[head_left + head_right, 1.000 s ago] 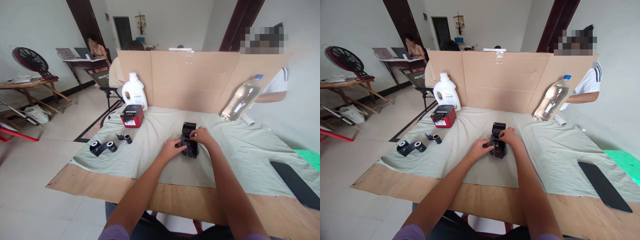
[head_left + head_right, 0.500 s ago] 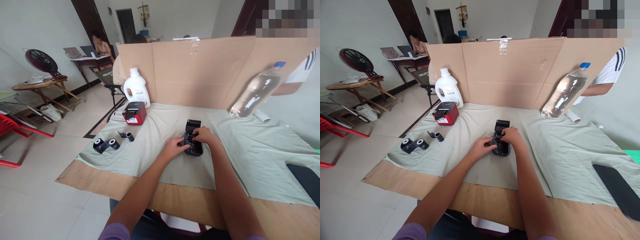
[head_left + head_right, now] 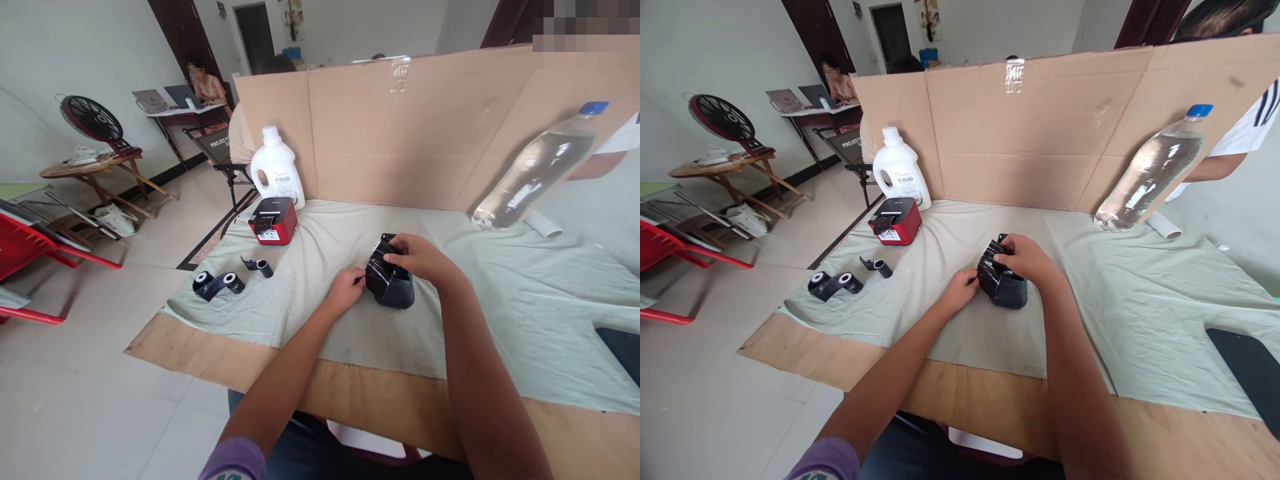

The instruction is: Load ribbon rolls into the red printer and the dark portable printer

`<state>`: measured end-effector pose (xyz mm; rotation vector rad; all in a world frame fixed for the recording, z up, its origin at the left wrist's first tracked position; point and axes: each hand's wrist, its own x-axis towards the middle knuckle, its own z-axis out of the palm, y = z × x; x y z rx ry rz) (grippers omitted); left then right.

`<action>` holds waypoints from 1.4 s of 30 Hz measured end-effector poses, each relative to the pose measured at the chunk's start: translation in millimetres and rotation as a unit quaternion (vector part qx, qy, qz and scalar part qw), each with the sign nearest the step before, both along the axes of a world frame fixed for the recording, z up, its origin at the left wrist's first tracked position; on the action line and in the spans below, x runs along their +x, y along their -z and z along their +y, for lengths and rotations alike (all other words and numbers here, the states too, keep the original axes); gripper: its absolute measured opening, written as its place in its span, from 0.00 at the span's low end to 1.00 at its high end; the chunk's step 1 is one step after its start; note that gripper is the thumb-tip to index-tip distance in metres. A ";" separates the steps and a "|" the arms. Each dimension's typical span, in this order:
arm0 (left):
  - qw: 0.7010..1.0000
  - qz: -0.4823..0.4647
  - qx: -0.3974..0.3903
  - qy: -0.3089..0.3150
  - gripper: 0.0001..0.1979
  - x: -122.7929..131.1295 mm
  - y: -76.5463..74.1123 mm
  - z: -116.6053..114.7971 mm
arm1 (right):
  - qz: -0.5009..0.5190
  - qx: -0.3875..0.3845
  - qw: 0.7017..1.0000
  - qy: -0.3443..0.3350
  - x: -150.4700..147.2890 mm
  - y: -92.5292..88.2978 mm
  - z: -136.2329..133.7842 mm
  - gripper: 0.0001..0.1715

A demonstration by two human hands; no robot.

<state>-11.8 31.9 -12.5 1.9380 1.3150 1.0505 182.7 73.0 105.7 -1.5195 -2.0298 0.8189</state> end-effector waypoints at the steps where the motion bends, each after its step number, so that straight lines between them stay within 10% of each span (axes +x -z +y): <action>1: 1.000 -0.018 0.002 -0.022 0.14 -3.5 -1.2 1.1 | -0.006 0.003 1.000 -0.005 -2.4 1.2 0.3 0.09; 6: 0.967 -0.130 0.103 -0.195 0.17 -27.0 -19.7 1.2 | -0.038 0.013 0.999 -0.036 -19.9 9.3 -2.9 0.08; 15: 0.984 -0.081 0.156 0.005 0.17 -41.0 -40.8 -5.9 | 0.067 -0.017 0.994 -0.080 -52.4 15.2 -19.0 0.23; 27: 0.985 -0.147 0.056 -0.077 0.19 -40.7 -23.6 1.9 | 0.078 0.007 0.987 -0.141 -51.8 9.6 -14.9 0.15; 34: 0.990 0.067 0.114 -0.048 0.20 -45.4 -37.3 -2.3 | -0.008 0.105 0.983 -0.150 -71.0 23.6 -17.7 0.04; 42: 0.927 0.058 0.236 -0.286 0.25 -25.6 -50.0 -19.9 | 0.178 0.123 0.975 -0.046 -137.5 49.9 -10.0 0.09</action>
